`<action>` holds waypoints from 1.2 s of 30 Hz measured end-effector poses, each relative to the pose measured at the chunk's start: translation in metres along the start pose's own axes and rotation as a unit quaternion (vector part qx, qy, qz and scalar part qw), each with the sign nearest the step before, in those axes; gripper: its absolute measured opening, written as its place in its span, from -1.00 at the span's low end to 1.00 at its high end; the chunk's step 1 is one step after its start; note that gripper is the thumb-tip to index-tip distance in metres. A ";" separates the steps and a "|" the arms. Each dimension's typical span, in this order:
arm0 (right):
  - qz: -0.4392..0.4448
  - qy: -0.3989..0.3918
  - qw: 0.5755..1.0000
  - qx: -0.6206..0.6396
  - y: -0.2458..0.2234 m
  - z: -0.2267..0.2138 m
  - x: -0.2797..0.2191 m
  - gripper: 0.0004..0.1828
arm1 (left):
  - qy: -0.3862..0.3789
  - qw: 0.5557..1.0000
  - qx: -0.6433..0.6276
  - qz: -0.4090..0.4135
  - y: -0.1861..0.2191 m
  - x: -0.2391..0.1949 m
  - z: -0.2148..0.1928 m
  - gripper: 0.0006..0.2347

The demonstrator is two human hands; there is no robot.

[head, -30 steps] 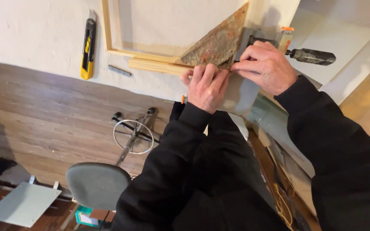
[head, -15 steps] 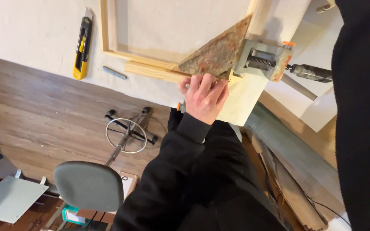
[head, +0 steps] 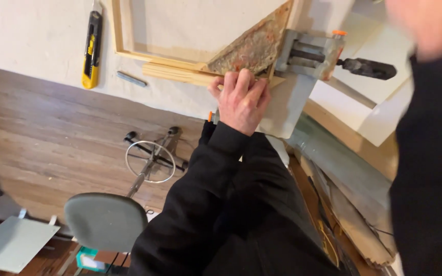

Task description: Assembling wooden picture frame segments by applying glue, aligning them in a miter vice, and securing them with nails.

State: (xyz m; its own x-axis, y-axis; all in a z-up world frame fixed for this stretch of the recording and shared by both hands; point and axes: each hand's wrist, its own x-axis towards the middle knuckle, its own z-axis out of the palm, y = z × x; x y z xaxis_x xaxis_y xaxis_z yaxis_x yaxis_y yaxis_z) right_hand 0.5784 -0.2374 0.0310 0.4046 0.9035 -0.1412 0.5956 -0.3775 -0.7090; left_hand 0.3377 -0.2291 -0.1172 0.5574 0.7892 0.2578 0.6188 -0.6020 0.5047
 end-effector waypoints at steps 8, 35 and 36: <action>0.134 0.029 0.990 0.041 0.043 0.047 -0.183 -0.60 | 0.022 1.000 -0.019 0.000 -0.006 -0.004 0.012 -0.85; 0.146 -0.076 0.985 -0.048 0.025 0.091 -0.222 -0.54 | -0.005 1.000 -0.024 0.001 -0.008 -0.008 0.011 -0.84; 0.173 -0.070 0.981 -0.045 0.023 0.090 -0.223 -0.52 | 0.003 1.000 -0.024 0.004 -0.008 -0.009 0.014 -0.85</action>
State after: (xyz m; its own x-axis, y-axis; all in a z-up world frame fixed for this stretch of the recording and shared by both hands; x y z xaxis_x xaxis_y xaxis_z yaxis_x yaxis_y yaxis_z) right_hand 0.4395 -0.4290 -0.0165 0.4976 0.7342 -0.4618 0.5010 -0.6779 -0.5380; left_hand 0.3352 -0.2327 -0.1348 0.5588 0.7855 0.2658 0.5869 -0.6011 0.5425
